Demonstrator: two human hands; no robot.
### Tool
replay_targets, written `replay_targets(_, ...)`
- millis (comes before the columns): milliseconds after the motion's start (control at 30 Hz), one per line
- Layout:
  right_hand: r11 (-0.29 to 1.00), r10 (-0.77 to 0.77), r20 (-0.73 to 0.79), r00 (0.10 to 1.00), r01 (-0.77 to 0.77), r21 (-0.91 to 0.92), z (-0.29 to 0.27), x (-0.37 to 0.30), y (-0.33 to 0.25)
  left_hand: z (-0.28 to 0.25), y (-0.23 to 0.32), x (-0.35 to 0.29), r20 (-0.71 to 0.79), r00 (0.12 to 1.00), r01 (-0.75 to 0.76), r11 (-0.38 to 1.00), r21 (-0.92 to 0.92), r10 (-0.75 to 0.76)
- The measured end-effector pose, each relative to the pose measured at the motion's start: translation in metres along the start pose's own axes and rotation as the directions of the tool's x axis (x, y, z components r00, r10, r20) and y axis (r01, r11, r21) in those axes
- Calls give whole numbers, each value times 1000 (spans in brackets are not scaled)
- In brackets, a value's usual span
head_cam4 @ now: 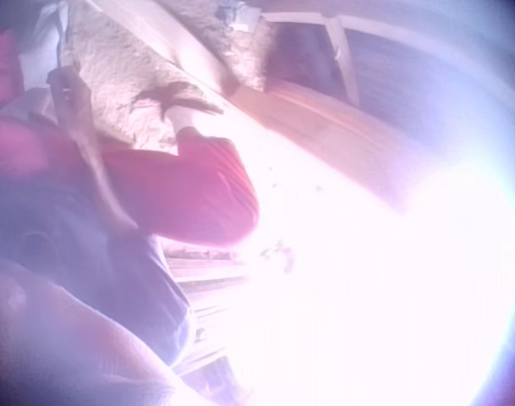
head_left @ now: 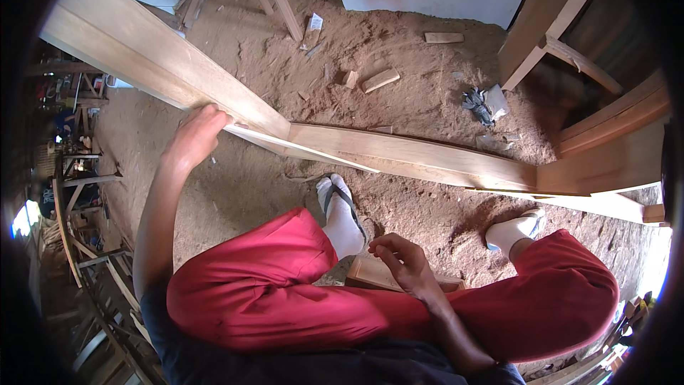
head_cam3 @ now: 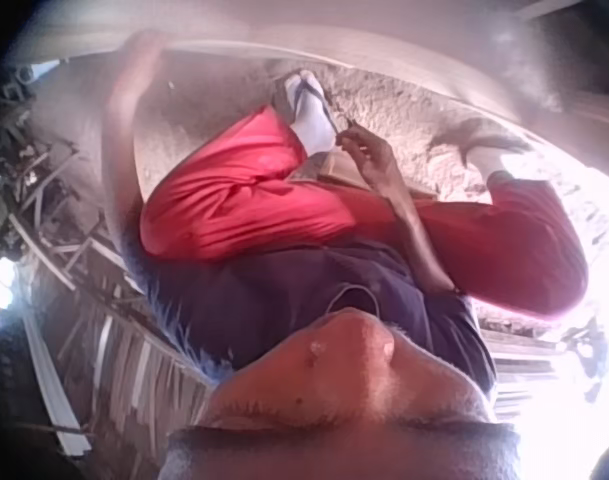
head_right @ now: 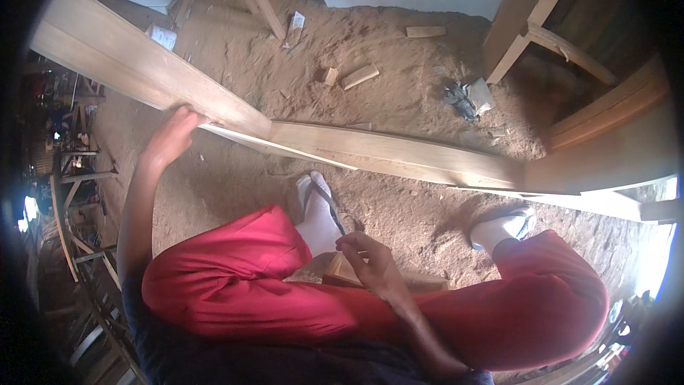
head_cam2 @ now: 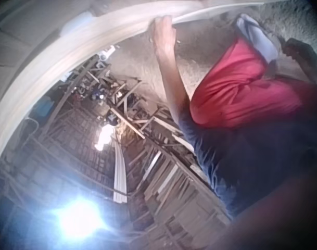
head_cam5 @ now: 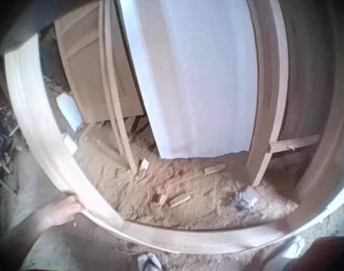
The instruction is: The person sits on the floor and aligns a thin wooden strip along the edge of a larger wooden frame. They adjust the strip's position and hold it in place with their hands, appearing to fit it into a groove or joint.
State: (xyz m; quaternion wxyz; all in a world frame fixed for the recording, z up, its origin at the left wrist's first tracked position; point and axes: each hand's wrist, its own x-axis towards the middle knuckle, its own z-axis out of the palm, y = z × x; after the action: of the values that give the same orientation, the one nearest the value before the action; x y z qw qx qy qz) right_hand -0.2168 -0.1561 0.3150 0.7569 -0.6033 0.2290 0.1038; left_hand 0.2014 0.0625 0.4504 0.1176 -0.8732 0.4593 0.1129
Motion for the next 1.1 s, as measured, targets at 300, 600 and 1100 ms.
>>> replay_targets(300,1000,2,34,999,-3,21,5,4,7,-21,33,6,-40,998,-27,965,261,39)
replay_targets(600,1000,-14,23,1000,14,-2,4,4,5,15,10,16,74,989,-138,984,114,130)
replay_targets(1100,998,43,37,998,-45,36,5,7,7,-8,27,29,322,946,7,994,109,-42)
